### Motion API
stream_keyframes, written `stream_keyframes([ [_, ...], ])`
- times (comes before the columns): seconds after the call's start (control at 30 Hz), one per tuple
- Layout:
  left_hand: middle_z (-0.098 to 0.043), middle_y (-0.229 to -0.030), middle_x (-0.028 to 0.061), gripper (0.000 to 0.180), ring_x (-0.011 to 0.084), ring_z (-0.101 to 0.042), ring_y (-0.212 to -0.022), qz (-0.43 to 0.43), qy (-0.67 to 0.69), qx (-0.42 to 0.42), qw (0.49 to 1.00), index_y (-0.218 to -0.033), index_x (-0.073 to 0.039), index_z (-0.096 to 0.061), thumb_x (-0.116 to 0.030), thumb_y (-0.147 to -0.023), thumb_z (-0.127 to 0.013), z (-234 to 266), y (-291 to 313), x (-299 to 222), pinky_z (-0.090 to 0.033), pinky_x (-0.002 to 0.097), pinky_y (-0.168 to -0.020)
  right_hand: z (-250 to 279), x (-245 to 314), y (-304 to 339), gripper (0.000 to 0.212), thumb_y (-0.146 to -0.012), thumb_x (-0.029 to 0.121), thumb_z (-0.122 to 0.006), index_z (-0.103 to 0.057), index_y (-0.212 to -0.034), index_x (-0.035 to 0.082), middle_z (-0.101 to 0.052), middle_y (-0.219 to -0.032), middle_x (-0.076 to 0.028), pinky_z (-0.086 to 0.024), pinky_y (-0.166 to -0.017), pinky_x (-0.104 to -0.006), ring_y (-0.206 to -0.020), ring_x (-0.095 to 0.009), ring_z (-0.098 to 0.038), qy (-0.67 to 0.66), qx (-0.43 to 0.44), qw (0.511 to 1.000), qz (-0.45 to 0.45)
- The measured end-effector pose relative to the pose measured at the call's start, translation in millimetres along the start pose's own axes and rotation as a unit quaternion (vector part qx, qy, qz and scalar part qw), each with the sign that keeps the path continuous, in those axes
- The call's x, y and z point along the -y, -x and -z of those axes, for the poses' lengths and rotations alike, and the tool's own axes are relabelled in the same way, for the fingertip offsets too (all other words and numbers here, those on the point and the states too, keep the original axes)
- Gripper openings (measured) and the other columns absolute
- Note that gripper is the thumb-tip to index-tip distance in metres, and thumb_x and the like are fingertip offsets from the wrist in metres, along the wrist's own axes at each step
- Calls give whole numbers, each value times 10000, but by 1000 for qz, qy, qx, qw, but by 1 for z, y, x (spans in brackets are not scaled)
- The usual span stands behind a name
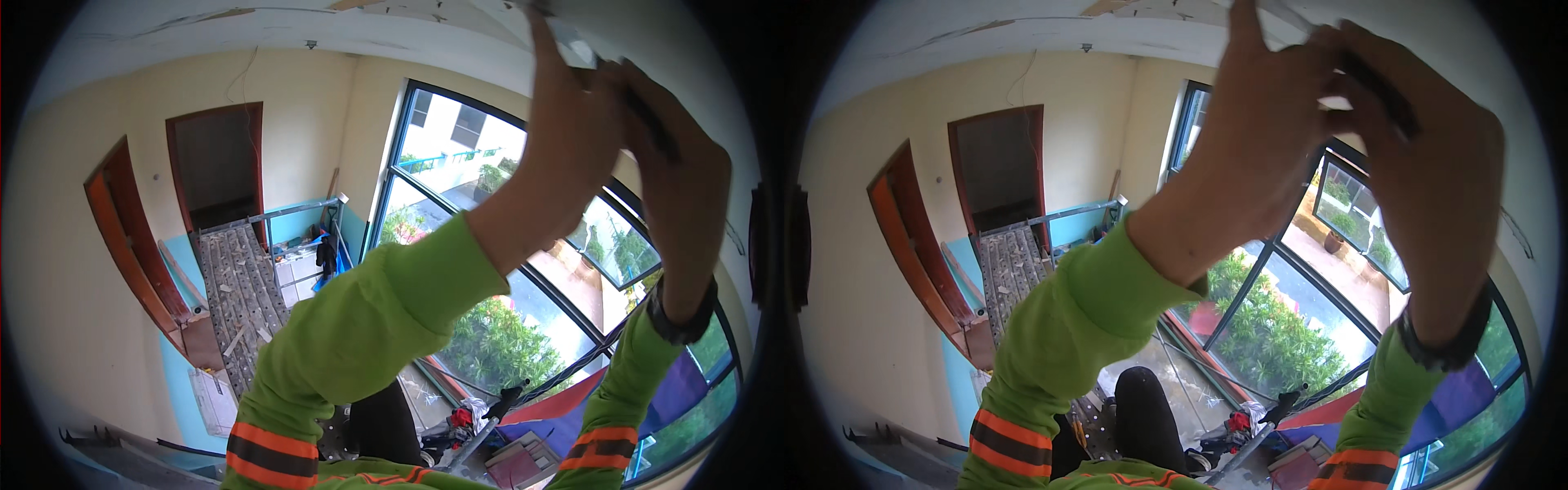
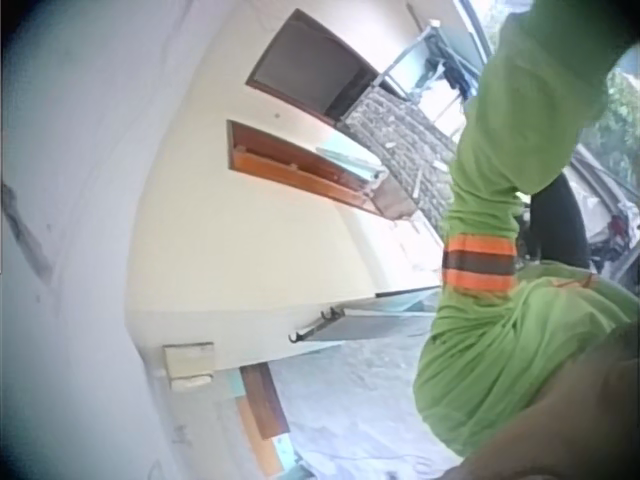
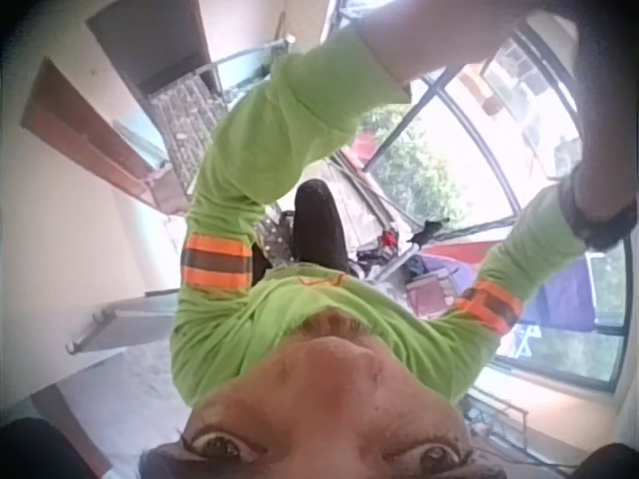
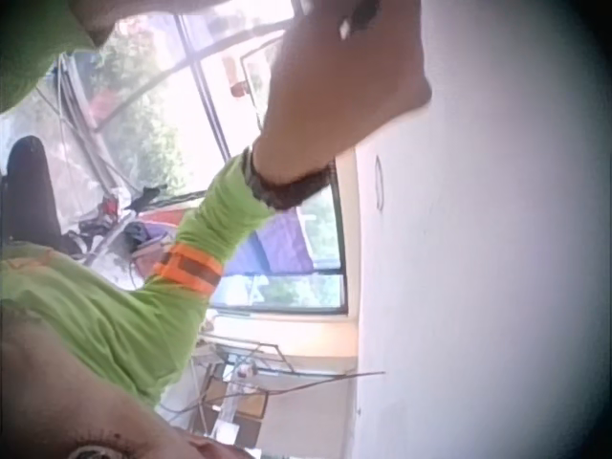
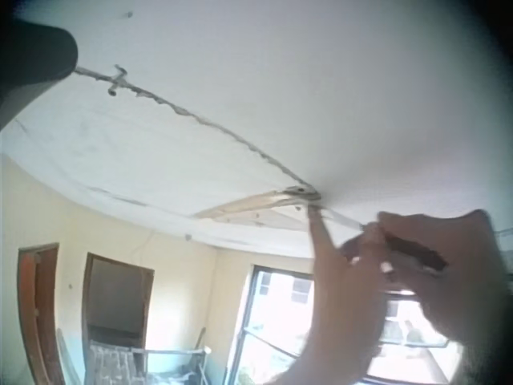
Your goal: The person scrapes material from the ceiling using a putty knife and pulls off loose pieces by hand.
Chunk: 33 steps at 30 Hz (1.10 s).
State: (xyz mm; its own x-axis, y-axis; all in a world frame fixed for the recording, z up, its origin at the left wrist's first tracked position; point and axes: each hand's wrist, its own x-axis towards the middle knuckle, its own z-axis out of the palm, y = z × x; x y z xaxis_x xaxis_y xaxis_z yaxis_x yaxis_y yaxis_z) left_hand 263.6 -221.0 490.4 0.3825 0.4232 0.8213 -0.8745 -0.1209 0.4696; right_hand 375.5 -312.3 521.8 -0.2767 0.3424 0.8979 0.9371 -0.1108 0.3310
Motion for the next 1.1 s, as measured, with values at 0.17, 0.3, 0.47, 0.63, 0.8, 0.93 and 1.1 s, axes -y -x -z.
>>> stream_keyframes([
  [0.17, -546, -1197, 259, 729, 250, -604, -916, -4, 18, 9, 1000, -1497, -39, 100, -156, -999, -419, 14, -9, 0, -528, 365, -830, -12, 5, -7, 333, -893, 79, -633, -627, -1226, 76, -706, -1059, -115, -536, -829, -301, -959, -194, -692, -59, 7, 998, -6],
  [0.3, -546, -1182, 251, 728, 252, -601, -923, -20, 29, 16, 999, -1493, -43, 114, -151, -1001, -411, 7, -7, 2, -524, 368, -838, -3, 14, 1, 331, -895, 81, -623, -632, -1226, 85, -711, -1039, -117, -535, -825, -301, -955, -194, -693, -41, 7, 999, -12],
  [0.47, -546, -1164, 241, 727, 254, -598, -932, -33, 38, 17, 999, -1489, -48, 132, -146, -1004, -401, 6, -5, 6, -520, 372, -847, -4, 19, 9, 327, -897, 93, -619, -643, -1223, 109, -715, -1028, -113, -533, -828, -305, -953, -205, -695, 43, -37, 998, -41],
  [0.63, -546, -1146, 231, 727, 256, -594, -941, -30, 51, 16, 998, -1484, -54, 149, -140, -1007, -391, 5, -6, 9, -515, 377, -857, 1, 9, 5, 329, -899, 98, -622, -636, -1228, 102, -714, -1028, -114, -536, -827, -306, -932, -204, -699, 6, -15, 999, -33],
  [0.8, -546, -1128, 222, 727, 258, -590, -950, -16, 71, 18, 997, -1480, -59, 167, -134, -1009, -382, 7, -10, 11, -511, 381, -867, 4, -1, 0, 329, -910, 89, -608, -617, -1237, 55, -709, -1031, -118, -548, -794, -308, -901, -202, -702, -4, 2, 1000, 27],
  [0.93, -546, -1113, 214, 727, 260, -587, -957, 6, 117, 27, 993, -1476, -64, 181, -130, -1011, -374, 12, -13, 3, -507, 384, -874, -12, 1, -24, 343, -906, 68, -608, -600, -1247, 29, -701, -1036, -131, -555, -764, -293, -885, -201, -700, 12, 32, 999, 43],
  [1.1, -551, -1145, 236, 801, 269, -580, -1004, 14, 84, 39, 996, -1486, -60, 164, -177, -998, -461, 7, -8, 2, -493, 381, -896, -4, 0, -13, 329, -907, 72, -605, -609, -1233, 29, -703, -1028, -123, -557, -761, -293, -876, -198, -701, -22, -11, 999, 43],
])
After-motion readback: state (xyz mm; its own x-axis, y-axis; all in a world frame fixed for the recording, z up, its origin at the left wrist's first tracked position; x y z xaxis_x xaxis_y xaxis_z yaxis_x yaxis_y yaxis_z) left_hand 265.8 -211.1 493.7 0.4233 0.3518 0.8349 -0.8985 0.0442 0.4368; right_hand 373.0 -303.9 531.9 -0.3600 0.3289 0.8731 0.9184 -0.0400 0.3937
